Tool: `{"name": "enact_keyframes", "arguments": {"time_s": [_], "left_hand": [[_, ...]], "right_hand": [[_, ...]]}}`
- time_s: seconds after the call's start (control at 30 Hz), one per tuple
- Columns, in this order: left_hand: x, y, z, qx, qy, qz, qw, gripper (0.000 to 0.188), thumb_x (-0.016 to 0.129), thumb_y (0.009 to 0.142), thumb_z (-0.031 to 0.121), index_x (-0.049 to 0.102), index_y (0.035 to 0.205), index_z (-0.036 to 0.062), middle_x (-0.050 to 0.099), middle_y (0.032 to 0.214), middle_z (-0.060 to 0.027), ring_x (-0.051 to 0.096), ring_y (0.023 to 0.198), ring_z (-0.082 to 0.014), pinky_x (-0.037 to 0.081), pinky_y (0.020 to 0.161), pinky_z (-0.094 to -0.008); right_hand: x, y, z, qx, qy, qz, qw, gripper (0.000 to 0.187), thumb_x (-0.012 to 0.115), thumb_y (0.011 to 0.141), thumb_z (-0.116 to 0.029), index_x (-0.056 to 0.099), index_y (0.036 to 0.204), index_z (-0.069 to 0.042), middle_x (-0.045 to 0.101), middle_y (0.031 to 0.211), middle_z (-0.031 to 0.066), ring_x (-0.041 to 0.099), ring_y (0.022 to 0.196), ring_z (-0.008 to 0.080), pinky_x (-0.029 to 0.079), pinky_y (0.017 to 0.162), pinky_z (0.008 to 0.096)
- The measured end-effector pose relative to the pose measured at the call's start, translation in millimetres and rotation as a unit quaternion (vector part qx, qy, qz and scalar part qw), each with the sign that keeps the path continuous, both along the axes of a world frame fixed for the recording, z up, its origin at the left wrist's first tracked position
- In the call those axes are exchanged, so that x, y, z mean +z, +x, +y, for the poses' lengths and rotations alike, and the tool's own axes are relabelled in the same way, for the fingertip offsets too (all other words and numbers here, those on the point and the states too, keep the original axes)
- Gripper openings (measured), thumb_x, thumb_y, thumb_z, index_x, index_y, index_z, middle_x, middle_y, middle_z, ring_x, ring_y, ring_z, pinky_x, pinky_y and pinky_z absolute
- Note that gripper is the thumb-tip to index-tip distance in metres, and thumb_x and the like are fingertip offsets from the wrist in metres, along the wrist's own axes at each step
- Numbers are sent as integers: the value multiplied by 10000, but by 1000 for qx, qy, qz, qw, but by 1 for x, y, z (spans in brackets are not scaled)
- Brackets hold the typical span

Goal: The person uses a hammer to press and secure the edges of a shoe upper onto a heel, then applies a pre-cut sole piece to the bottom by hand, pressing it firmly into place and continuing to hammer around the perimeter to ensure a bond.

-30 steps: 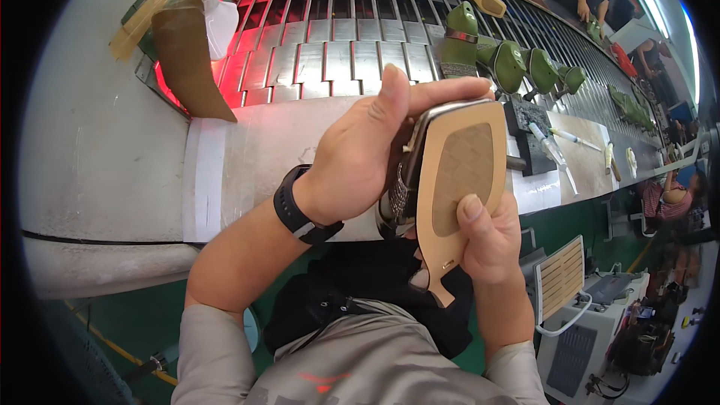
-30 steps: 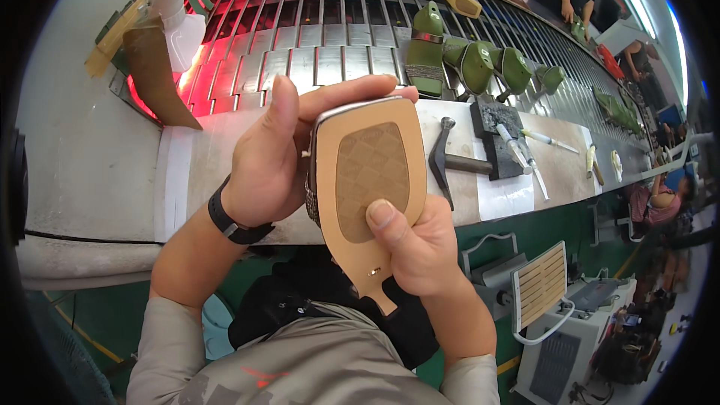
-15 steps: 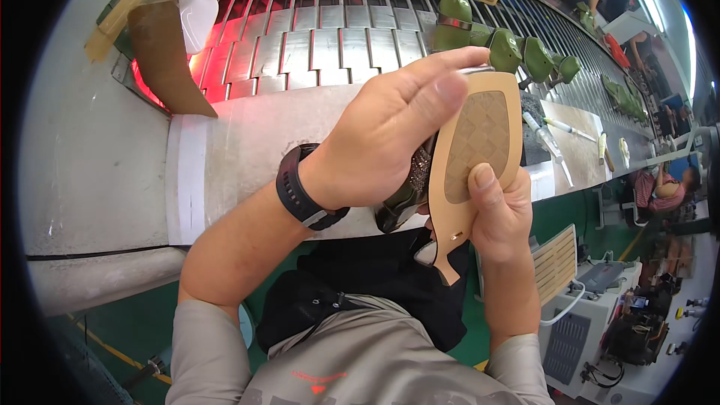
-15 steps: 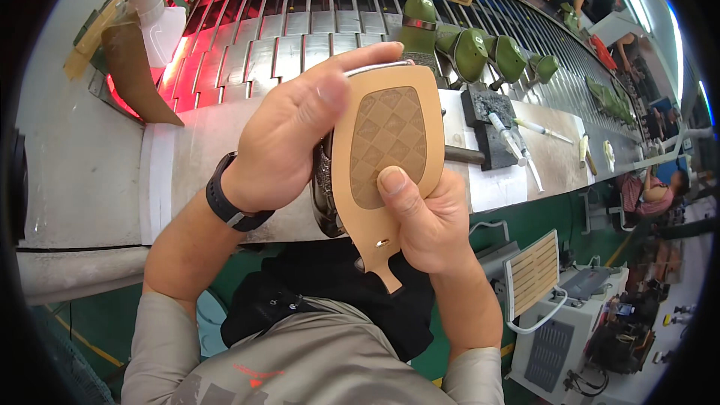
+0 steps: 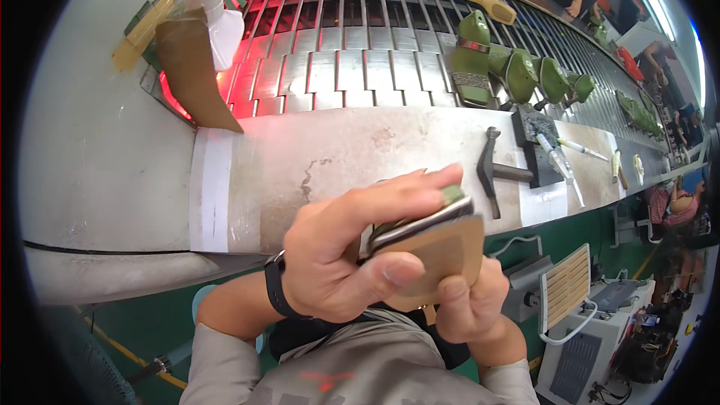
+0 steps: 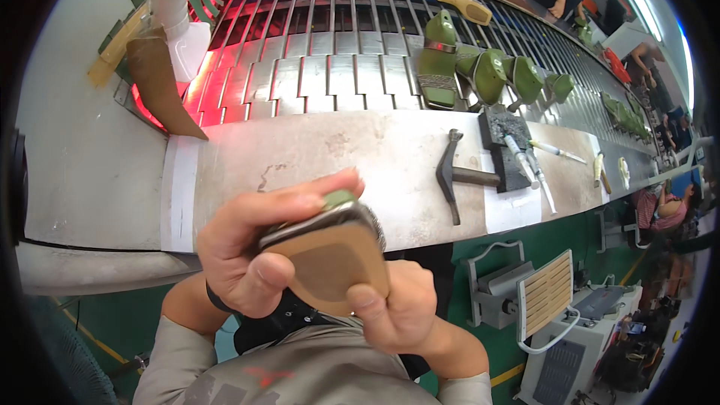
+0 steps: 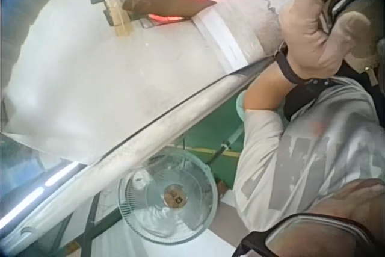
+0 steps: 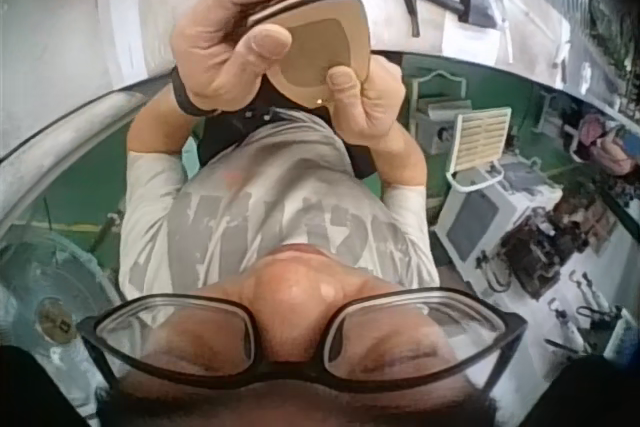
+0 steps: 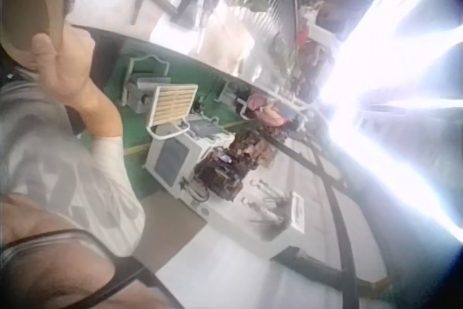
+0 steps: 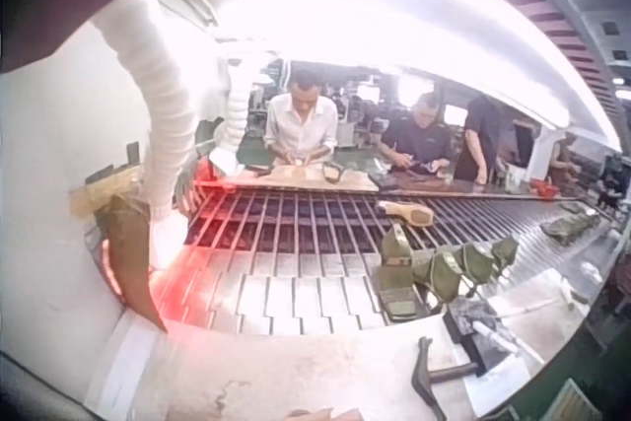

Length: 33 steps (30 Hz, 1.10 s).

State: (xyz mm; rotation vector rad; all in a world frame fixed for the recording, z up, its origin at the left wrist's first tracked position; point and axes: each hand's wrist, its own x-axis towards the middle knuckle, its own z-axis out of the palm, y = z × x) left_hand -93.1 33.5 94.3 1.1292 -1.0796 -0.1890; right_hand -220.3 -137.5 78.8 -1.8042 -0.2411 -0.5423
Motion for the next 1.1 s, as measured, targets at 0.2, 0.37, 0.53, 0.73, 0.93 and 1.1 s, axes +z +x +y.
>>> {"name": "enact_keyframes", "arguments": {"time_s": [0.2,0.37,0.53,0.73,0.93,1.1], "left_hand": [[6,-18,26,57,25,28,998,330,552,1121,308,532,1271,14,623,1348,-418,720,1194,-407,593,1017,-506],[13,-18,40,92,42,3,995,312,640,1080,289,524,1161,12,679,1261,-383,733,1168,-400,591,1029,-505],[32,-29,42,191,100,29,976,216,689,1034,123,505,1050,12,730,1058,-262,765,980,-304,623,914,-416],[33,-16,37,264,88,111,954,182,634,1040,114,585,1127,-38,740,1065,-219,756,968,-263,621,890,-406],[24,-10,48,269,134,5,954,188,690,1000,82,653,1132,-47,747,1102,-204,757,1000,-275,614,917,-399],[21,-9,49,284,122,2,951,217,764,915,-33,661,1106,-19,755,1075,-155,732,975,-191,594,886,-324]], "right_hand": [[-8,-5,20,47,-19,-13,999,207,713,1020,-160,668,892,-3,558,652,100,536,498,295,428,475,389],[-4,-5,31,68,-42,6,997,174,742,993,-130,668,892,-9,554,651,104,534,499,303,434,482,395],[4,1,38,78,-100,-1,992,166,788,946,-134,677,910,-17,567,653,110,555,517,304,452,495,408],[2,21,30,95,-96,6,991,186,817,912,-140,703,974,-7,587,676,111,594,555,309,472,510,408],[1,28,31,91,-87,-4,992,177,797,928,-128,661,905,-17,548,650,111,575,533,312,448,491,418],[4,29,34,105,-78,34,991,283,781,934,-111,549,788,-40,541,631,130,562,498,317,419,464,425]]}}
